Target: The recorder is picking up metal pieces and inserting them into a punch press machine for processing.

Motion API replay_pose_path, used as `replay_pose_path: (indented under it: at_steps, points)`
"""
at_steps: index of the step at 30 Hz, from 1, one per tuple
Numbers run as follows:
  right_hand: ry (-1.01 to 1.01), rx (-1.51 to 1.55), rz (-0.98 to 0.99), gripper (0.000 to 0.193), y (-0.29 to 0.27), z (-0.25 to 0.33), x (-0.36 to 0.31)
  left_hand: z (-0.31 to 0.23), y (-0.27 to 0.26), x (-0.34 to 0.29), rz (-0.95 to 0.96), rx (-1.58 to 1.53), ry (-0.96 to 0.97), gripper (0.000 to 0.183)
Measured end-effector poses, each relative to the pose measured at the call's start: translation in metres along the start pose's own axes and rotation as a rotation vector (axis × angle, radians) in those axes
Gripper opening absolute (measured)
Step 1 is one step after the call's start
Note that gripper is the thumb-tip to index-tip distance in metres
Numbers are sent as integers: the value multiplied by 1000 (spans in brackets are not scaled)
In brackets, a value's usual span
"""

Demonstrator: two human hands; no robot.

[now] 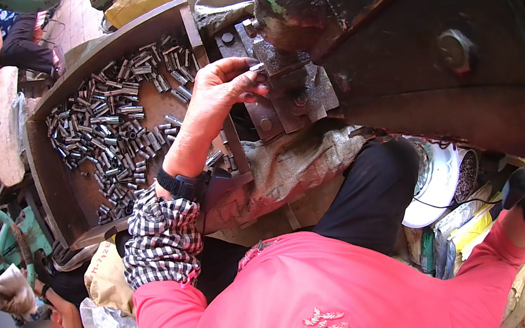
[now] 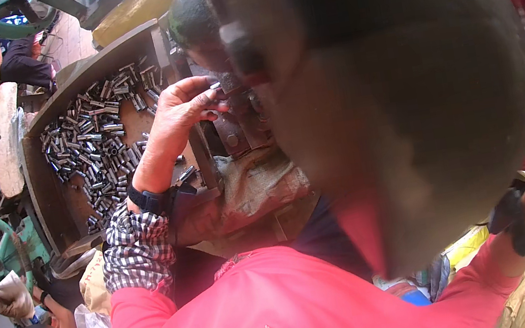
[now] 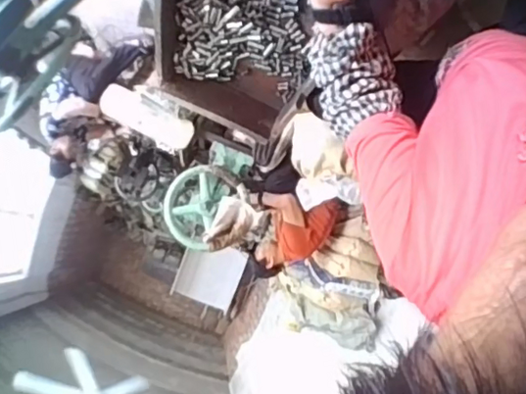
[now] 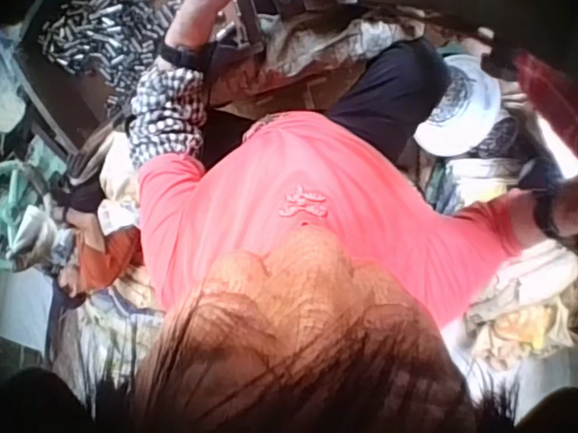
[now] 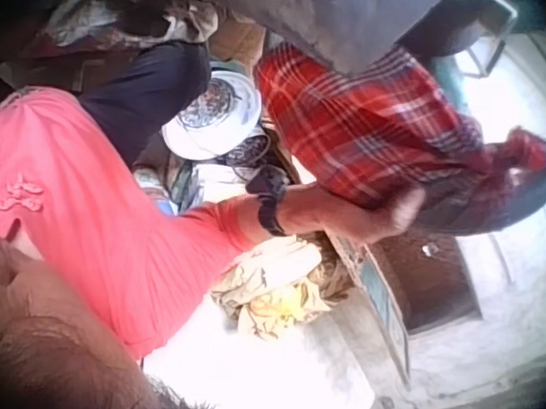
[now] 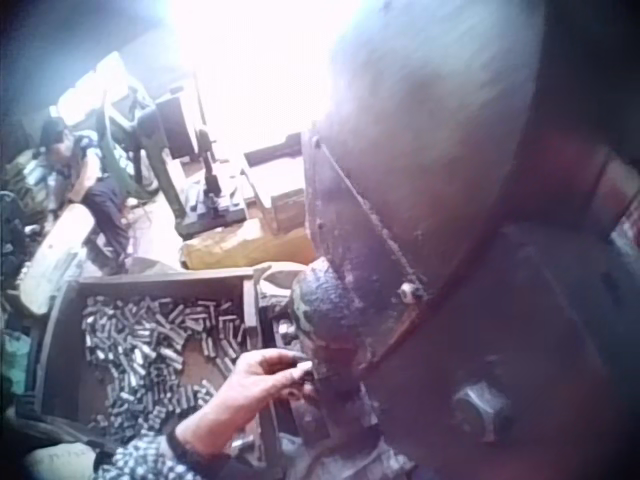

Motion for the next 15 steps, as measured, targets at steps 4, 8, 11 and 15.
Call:
replay_pose_path:
  at_steps: [4,8,11,15]
  points:
    - [-30,6,-1,34,287,260,-124,11,-14,0,-47,90,47,23]
    - [-13,58,-15,34,447,335,-158,-6,-10,-12,-161,554,341,13]
    - [-2,97,-40,33,365,307,-137,-4,-20,-12,-136,665,256,15]
    - [30,131,-51,33,346,324,-131,-16,-28,-43,-180,999,330,26]
Point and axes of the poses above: each hand's wrist, its own x-axis towards the middle knuckle, its own y-axis out of the palm, z = x × y, the point moved 6 cm from there along x, towards the middle knuckle, and after that the axes turned 5 degrees about -x, right-handed, at the moved point
